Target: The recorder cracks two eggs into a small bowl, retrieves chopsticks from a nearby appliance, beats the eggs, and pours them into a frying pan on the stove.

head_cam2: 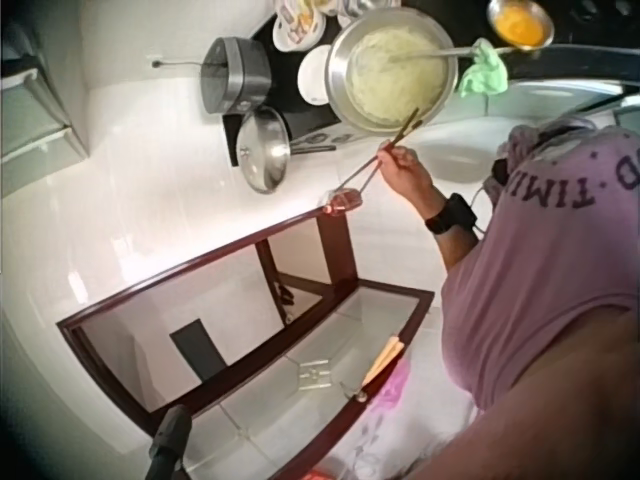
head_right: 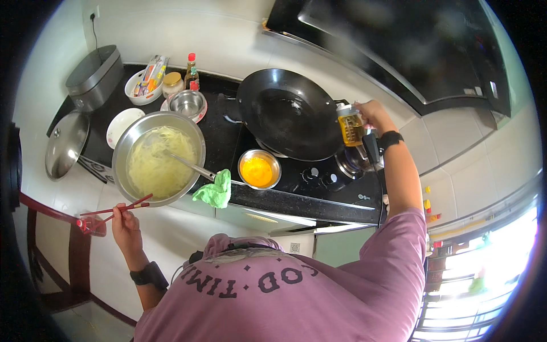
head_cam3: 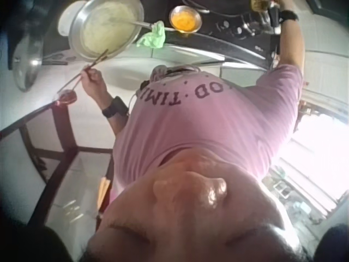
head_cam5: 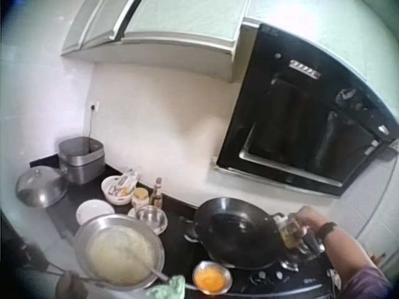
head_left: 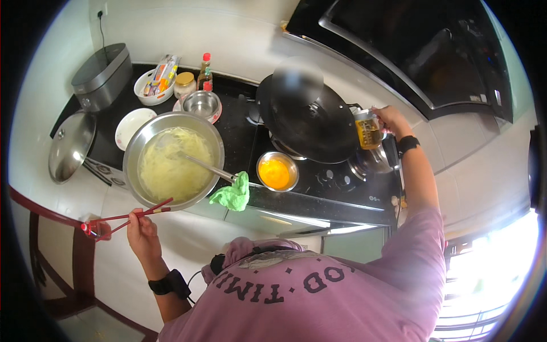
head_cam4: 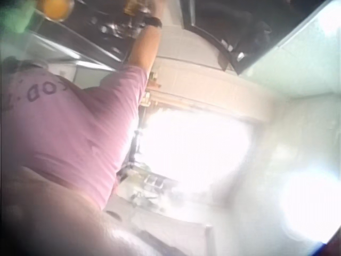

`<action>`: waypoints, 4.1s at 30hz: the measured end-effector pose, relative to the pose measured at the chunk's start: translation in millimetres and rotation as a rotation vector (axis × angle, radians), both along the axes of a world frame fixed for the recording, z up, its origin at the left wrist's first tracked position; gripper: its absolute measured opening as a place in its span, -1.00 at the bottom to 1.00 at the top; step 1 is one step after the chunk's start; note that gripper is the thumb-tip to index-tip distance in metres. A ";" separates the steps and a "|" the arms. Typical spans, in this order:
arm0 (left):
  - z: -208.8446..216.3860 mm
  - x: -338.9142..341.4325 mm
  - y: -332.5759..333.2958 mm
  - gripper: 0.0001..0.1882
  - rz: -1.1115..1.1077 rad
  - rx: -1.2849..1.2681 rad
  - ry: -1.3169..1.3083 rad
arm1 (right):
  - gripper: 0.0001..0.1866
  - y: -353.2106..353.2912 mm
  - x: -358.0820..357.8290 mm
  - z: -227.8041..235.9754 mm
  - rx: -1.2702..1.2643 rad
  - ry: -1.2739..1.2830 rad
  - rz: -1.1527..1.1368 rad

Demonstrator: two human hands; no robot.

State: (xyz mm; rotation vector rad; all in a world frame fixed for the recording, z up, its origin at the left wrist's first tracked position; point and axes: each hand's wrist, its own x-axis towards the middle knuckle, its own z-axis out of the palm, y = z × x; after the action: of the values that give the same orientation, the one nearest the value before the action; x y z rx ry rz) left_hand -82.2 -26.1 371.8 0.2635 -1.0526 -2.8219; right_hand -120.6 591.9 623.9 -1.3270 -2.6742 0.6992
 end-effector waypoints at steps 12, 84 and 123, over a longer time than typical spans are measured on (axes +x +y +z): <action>37.5 32.0 90.9 -0.72 -0.261 -0.015 0.173 | -0.75 -1.8 146.1 -57.1 -0.963 0.907 0.157; -98.1 34.7 371.7 -0.54 -0.416 -0.157 -0.469 | -0.94 -43.5 489.7 -271.2 -0.516 1.321 -0.222; -15.9 281.1 282.9 -0.94 -0.974 -0.669 -0.151 | -0.84 -107.6 472.4 -243.1 -0.827 0.943 0.323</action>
State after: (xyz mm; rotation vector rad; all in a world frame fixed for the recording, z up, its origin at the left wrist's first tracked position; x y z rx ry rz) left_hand 198.9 256.8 355.9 -0.1682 -2.6401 -2.8818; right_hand 351.8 484.3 380.8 -0.3559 -1.8218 1.9805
